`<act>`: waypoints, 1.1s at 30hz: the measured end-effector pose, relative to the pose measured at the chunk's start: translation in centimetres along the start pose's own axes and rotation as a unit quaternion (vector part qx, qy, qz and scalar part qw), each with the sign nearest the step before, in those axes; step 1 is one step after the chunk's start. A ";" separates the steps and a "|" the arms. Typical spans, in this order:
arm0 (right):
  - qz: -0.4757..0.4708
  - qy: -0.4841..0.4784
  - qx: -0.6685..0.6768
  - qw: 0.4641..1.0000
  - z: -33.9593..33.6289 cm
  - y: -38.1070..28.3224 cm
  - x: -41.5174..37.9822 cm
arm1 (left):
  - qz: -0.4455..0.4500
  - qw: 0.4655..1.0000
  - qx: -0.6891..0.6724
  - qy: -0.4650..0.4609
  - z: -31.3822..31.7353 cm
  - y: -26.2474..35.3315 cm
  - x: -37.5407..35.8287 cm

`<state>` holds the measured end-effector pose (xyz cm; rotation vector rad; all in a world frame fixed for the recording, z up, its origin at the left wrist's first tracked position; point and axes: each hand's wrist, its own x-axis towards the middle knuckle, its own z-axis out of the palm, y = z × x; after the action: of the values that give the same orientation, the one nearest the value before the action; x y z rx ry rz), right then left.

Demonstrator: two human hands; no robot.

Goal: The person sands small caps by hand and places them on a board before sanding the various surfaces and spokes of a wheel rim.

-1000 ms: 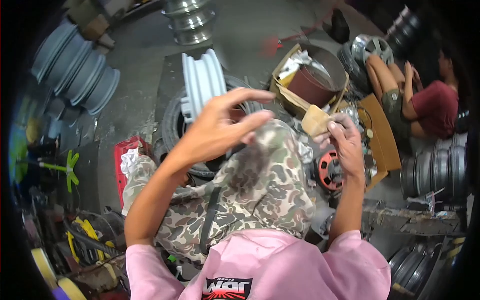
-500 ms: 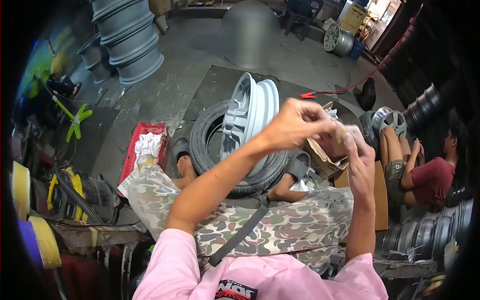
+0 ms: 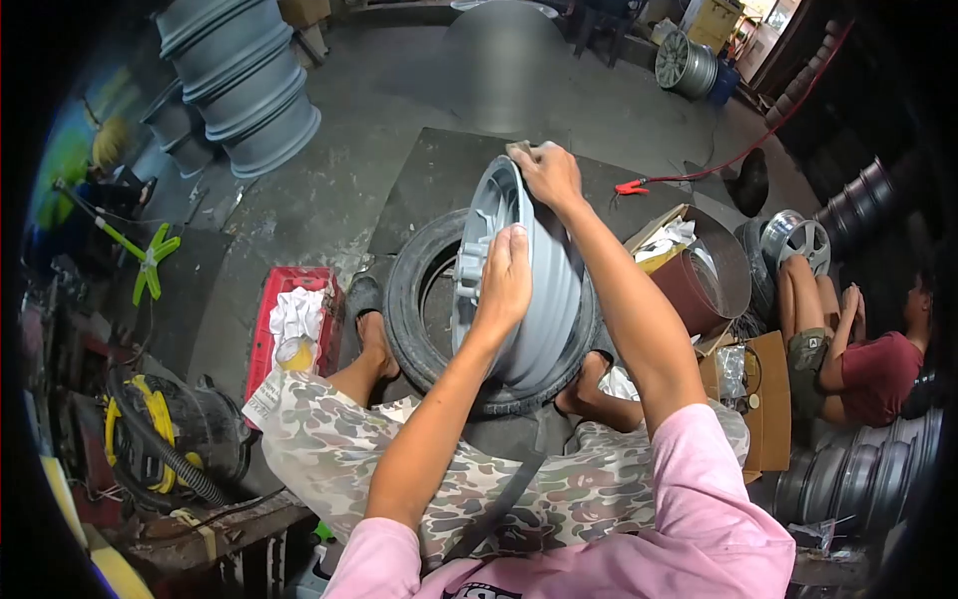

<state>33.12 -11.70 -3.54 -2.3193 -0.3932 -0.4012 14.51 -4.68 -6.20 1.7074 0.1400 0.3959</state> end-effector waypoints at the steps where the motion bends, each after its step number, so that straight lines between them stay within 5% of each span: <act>1: -0.001 -0.042 -0.001 0.999 0.5 0.0 0.3 | -0.007 1.000 0.000 -0.001 0.0 0.3 -0.2; 5: -0.029 -0.009 0.027 0.999 -0.5 -1.7 -3.1 | -0.109 0.984 -0.121 -0.073 -0.3 0.0 -0.2; 7: -0.163 0.055 0.007 0.985 -2.2 -3.3 -9.8 | -0.166 0.924 -0.319 -0.134 -0.7 -0.2 0.2; 10: -0.199 0.120 0.048 0.971 -3.5 -5.5 -18.7 | -0.252 0.819 -0.489 -0.163 -2.6 0.7 0.2; 12: -0.215 0.131 0.019 0.968 -3.5 -5.3 -17.6 | -0.223 0.830 -0.484 -0.161 -2.4 1.0 -0.3; 18: 0.029 -0.071 0.084 0.994 1.0 -0.3 0.5 | -0.215 0.845 -0.457 -0.176 -1.4 -1.4 0.3; 21: 0.041 -0.099 0.065 0.992 0.8 -0.9 0.8 | -0.247 0.825 -0.468 -0.198 -2.6 0.3 0.2; 25: -0.176 0.076 0.042 0.981 -3.9 -5.6 -11.4 | -0.231 0.737 -0.572 -0.276 -3.8 -0.4 0.6; 26: -0.108 0.041 0.038 0.993 -4.3 -6.1 -15.7 | -0.231 0.728 -0.596 -0.247 -3.7 -0.6 0.7; 27: -0.156 0.080 0.032 0.984 -4.2 -6.2 -19.8 | -0.231 0.719 -0.597 -0.270 -4.1 -1.2 0.7; 29: -0.186 0.006 -0.016 0.982 -5.7 -6.7 -27.3 | -0.220 0.663 -0.637 -0.326 -4.8 -2.9 1.5; 30: -0.204 -0.107 0.004 0.973 -6.9 -6.3 -29.5 | -0.221 0.661 -0.638 -0.328 -4.6 -2.6 1.5; 33: -0.172 0.004 -0.054 0.984 -10.2 -3.9 -27.9 | -0.236 0.879 -0.373 -0.179 -3.5 2.3 0.1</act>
<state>4.60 -20.80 -5.25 -2.3538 -0.7923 -0.6108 13.14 -1.76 -3.49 0.9049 0.1068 -0.2265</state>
